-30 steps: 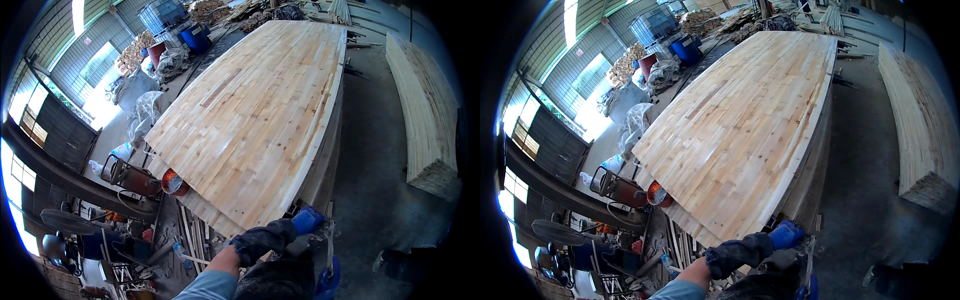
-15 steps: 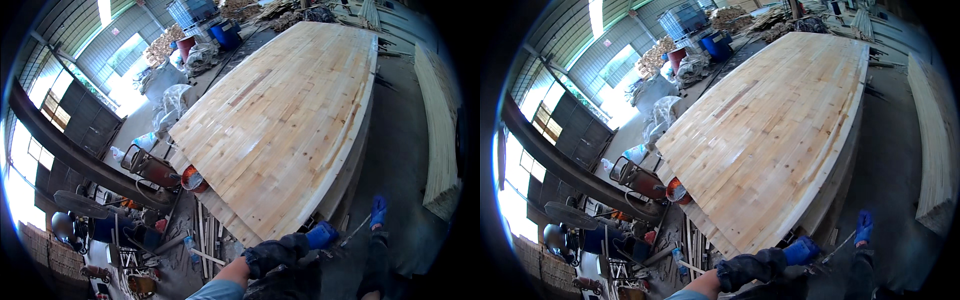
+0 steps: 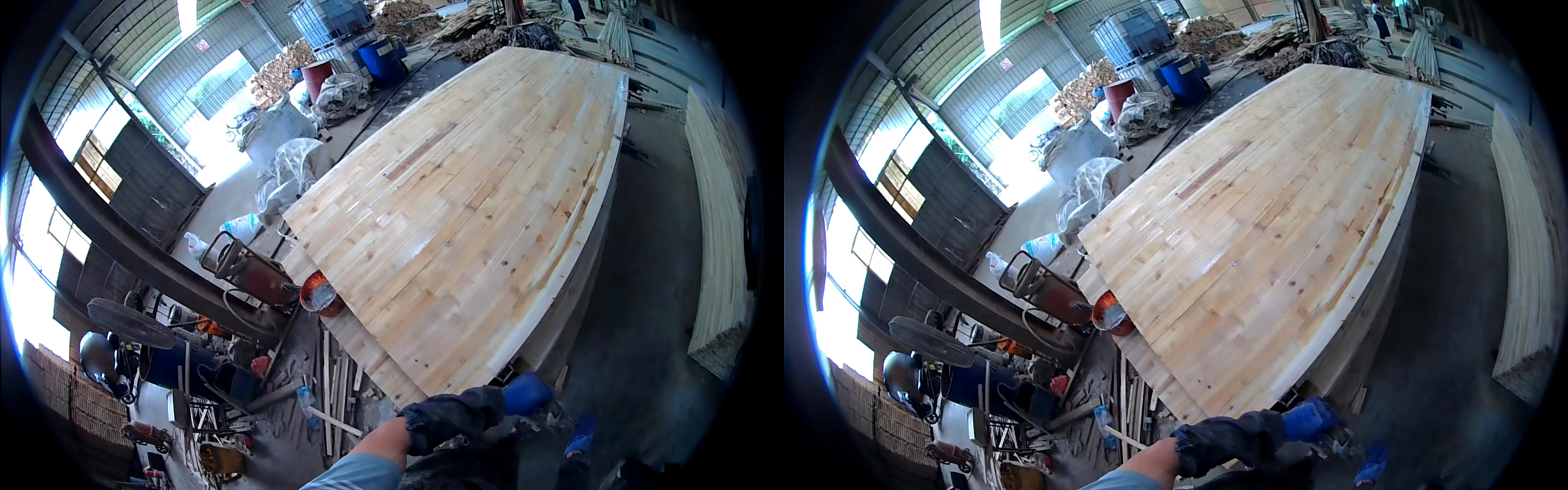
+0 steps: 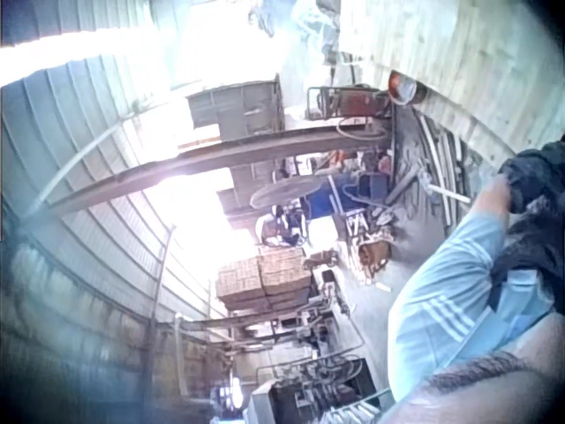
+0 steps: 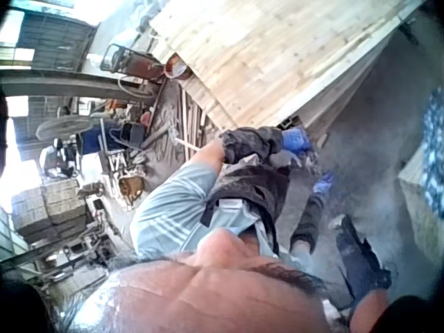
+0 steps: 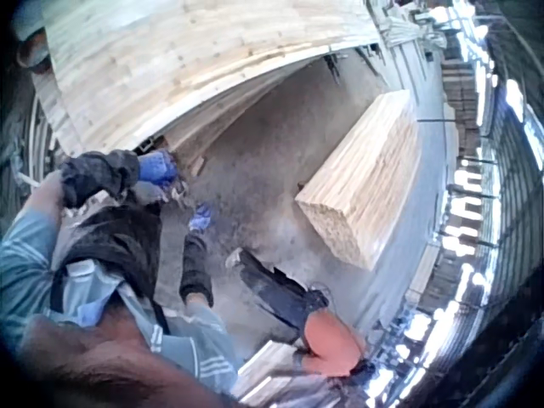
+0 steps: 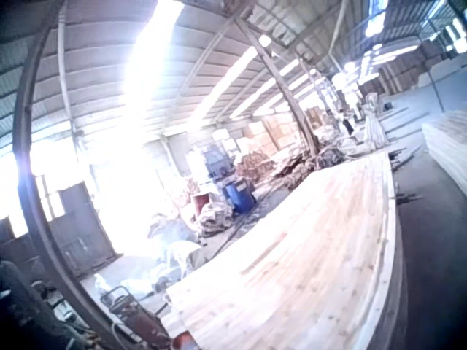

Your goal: The person applies glue to the edge of a large wooden panel using a brush and tightens heavy metal clamps with a wrench to hold the boards together.

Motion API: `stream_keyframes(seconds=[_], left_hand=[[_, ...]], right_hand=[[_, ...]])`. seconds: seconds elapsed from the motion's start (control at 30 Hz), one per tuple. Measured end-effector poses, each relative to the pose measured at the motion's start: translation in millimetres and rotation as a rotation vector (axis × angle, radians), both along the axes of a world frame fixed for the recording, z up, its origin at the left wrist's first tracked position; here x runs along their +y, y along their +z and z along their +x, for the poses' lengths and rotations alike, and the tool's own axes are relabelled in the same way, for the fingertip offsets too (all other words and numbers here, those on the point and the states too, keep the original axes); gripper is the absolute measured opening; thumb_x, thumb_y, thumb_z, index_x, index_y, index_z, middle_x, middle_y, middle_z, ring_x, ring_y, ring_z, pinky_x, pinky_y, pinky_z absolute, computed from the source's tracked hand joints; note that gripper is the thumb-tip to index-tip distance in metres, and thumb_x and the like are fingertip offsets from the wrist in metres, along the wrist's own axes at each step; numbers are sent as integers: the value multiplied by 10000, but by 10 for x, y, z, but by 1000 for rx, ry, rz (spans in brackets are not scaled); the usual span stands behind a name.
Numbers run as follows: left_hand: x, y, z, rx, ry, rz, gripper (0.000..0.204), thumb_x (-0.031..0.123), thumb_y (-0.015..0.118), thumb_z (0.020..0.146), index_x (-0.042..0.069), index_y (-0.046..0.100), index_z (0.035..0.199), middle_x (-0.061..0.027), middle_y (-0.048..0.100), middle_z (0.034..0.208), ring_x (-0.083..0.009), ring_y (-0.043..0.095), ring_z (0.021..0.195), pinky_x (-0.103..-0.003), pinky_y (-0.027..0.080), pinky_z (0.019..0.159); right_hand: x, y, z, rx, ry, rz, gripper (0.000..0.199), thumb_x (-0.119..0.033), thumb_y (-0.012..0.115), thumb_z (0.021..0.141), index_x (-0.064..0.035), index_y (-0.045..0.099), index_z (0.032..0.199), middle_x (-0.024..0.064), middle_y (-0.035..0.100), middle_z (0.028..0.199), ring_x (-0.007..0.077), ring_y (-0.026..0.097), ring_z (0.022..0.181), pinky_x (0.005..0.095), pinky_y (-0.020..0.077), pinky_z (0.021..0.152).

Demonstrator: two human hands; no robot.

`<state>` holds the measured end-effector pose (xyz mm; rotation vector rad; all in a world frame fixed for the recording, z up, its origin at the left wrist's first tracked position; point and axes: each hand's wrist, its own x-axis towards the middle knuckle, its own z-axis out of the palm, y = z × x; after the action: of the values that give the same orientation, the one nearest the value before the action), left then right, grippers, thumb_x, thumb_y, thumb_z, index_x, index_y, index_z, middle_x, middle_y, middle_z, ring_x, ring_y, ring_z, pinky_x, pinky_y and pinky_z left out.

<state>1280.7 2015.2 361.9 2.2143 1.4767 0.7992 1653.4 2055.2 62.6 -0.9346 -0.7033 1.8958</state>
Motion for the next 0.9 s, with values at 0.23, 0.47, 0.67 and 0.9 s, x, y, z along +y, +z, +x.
stream_keyframes(seconds=[0.23,0.47,0.67,0.9], left_hand=[[-25,-190,41,92,9,37,266,346,677,681,104,634,781,-133,617,759,-368,604,748,-463,460,695],[-15,-330,87,164,20,-158,343,340,684,680,72,614,883,-150,629,864,-342,614,832,-454,460,767],[-493,626,-139,-199,294,94,557,281,702,778,33,535,1248,-209,554,1245,-359,547,1138,-440,446,942],[-2021,655,-3274,-581,1323,476,237,107,631,898,10,623,1114,-60,648,978,-150,594,866,-301,492,804]], right_hand=[[-963,540,-104,-201,-197,-190,428,-247,467,964,-83,436,1359,32,405,1093,160,388,962,307,329,802],[-1916,2600,-861,-645,228,11,100,-217,611,929,-123,577,926,-40,492,667,84,455,556,243,401,499],[-1558,2040,-297,-653,280,-156,181,-248,615,932,-155,550,791,-36,472,593,92,436,486,253,358,442],[-1610,2512,-732,-662,442,-173,149,-278,603,916,-130,616,902,13,521,656,150,497,499,313,413,442]])
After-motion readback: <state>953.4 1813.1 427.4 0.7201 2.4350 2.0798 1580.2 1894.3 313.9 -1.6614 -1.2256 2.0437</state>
